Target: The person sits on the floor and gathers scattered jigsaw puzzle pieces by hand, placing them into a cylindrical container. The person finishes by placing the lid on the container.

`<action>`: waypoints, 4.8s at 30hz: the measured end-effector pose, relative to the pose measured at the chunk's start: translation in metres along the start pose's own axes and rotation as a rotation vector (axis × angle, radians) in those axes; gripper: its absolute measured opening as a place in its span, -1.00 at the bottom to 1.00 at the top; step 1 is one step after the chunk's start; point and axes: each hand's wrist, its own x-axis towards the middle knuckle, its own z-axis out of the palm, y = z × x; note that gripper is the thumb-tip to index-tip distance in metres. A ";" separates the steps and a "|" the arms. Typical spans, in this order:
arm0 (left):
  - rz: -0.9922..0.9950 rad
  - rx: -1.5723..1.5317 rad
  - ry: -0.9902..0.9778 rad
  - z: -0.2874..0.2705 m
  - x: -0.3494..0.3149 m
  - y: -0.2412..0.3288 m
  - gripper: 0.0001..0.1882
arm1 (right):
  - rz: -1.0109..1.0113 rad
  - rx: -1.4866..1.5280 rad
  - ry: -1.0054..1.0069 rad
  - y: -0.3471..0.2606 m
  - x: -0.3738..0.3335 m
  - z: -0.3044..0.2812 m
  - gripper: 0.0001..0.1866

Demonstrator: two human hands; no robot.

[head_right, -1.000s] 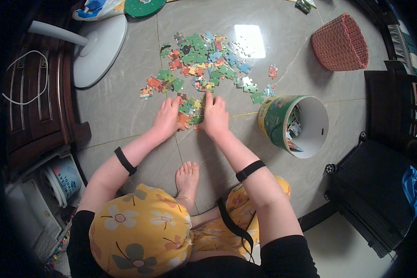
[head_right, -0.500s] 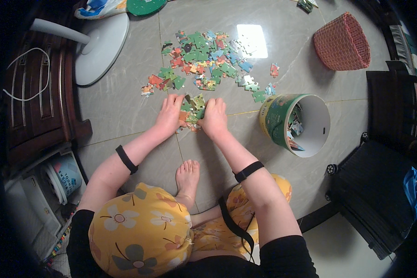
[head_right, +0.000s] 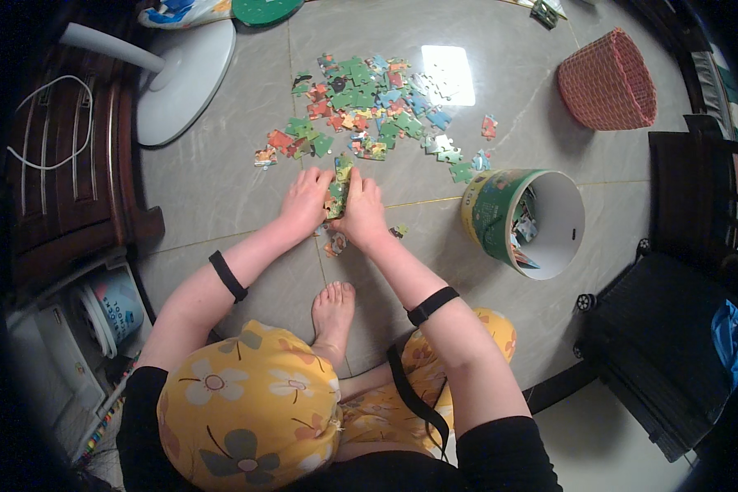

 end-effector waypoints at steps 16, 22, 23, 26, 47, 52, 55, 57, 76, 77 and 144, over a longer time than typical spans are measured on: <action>0.035 -0.081 0.115 0.012 0.010 -0.015 -0.53 | -0.002 -0.070 0.109 0.008 0.010 0.024 -0.50; 0.105 -0.024 0.044 0.002 0.005 -0.021 -0.65 | -0.019 -0.085 0.116 0.002 0.007 0.020 -0.52; 0.125 -0.015 0.071 0.002 0.003 -0.021 -0.67 | -0.010 -0.080 0.083 0.001 0.008 0.020 -0.52; 0.156 -0.038 0.092 0.002 0.001 -0.023 -0.70 | 0.008 -0.018 0.009 -0.001 0.012 0.017 -0.51; 0.273 -0.613 0.083 -0.079 0.016 0.088 0.08 | 0.001 0.786 0.023 -0.011 -0.027 -0.124 -0.57; 0.421 -0.774 0.057 -0.097 0.002 0.114 0.28 | 0.047 0.921 0.133 0.011 -0.064 -0.179 -0.69; 0.437 -0.634 0.071 -0.088 0.003 0.101 0.38 | -0.070 1.048 0.386 0.048 -0.080 -0.226 -0.69; 0.395 -0.395 0.038 -0.079 0.003 0.080 0.39 | -0.010 0.974 0.543 0.072 -0.092 -0.254 -0.70; 0.155 0.042 -0.099 -0.012 -0.048 -0.021 -0.06 | -0.192 -0.374 -0.039 0.035 -0.077 -0.115 -0.70; 0.142 0.025 -0.107 -0.010 -0.045 -0.021 -0.08 | -0.196 -0.445 -0.067 0.040 -0.070 -0.100 -0.72; 0.083 -0.661 -0.077 -0.021 -0.037 0.055 -0.35 | -0.046 0.246 -0.215 0.002 -0.038 -0.061 -0.49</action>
